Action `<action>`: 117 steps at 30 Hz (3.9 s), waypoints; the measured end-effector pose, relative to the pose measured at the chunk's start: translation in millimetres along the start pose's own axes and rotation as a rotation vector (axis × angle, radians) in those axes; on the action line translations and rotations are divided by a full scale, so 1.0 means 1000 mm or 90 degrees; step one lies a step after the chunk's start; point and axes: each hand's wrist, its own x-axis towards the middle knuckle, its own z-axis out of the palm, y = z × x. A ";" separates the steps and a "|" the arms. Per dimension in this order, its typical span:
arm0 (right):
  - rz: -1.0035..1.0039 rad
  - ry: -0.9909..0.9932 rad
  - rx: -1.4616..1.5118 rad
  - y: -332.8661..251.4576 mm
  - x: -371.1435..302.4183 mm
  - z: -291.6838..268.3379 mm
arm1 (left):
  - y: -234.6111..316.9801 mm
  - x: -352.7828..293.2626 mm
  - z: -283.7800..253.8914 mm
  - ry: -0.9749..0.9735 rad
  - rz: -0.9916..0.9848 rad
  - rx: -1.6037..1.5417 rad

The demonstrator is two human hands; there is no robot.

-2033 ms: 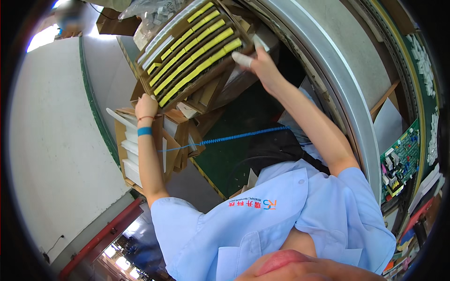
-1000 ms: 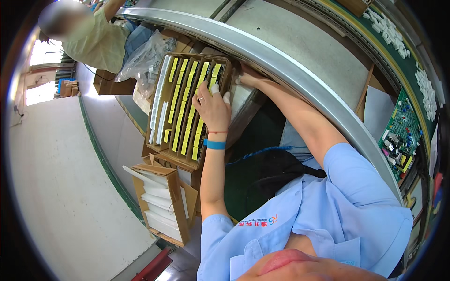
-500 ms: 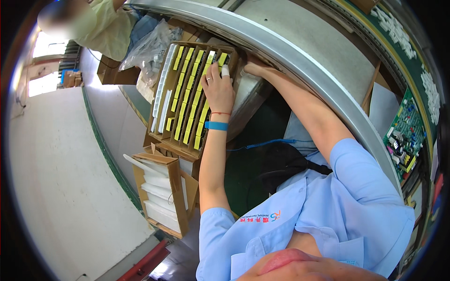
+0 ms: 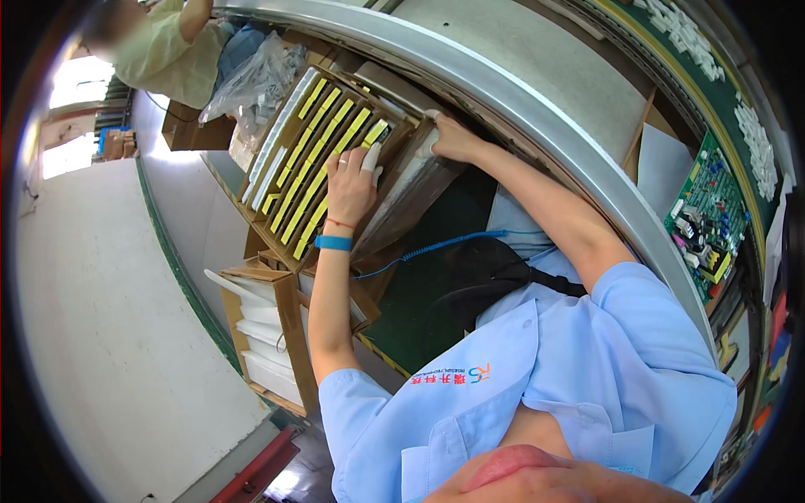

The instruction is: Insert electronic components and small plastic parts into printed circuit boards on a factory assembly line.

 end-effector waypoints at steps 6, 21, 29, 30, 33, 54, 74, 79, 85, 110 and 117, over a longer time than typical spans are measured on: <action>0.052 0.110 -0.107 -0.014 -0.043 0.047 | 0.035 0.008 0.005 -0.029 -0.082 0.063; 0.054 -0.215 -0.181 -0.038 -0.026 0.062 | 0.046 0.038 -0.022 -0.133 -0.196 -0.093; -0.004 -0.150 -0.124 0.009 -0.046 0.062 | 0.034 0.078 0.002 -0.016 -0.154 -0.160; 0.020 -0.136 -0.116 0.017 -0.050 0.056 | 0.028 0.082 -0.004 -0.016 -0.143 -0.144; 0.007 -0.063 -0.014 0.024 -0.067 0.043 | 0.009 0.085 -0.022 -0.085 -0.140 -0.118; 0.035 -0.087 0.062 0.043 -0.086 0.027 | 0.005 0.114 -0.036 -0.370 -0.037 0.032; 0.085 -0.107 0.137 0.038 -0.075 0.030 | -0.005 0.078 -0.033 -0.120 -0.372 -0.410; 0.081 -0.106 0.144 0.041 -0.075 0.031 | 0.000 0.083 -0.037 -0.111 -0.308 -0.332; 0.076 -0.096 0.144 0.042 -0.076 0.032 | 0.018 0.093 -0.051 -0.102 -0.114 -0.119; 0.063 -0.116 0.161 0.053 -0.072 0.041 | 0.018 0.058 -0.040 -0.214 -0.077 0.053; 0.078 -0.117 0.132 0.048 -0.073 0.036 | 0.010 0.068 -0.036 -0.291 -0.021 0.123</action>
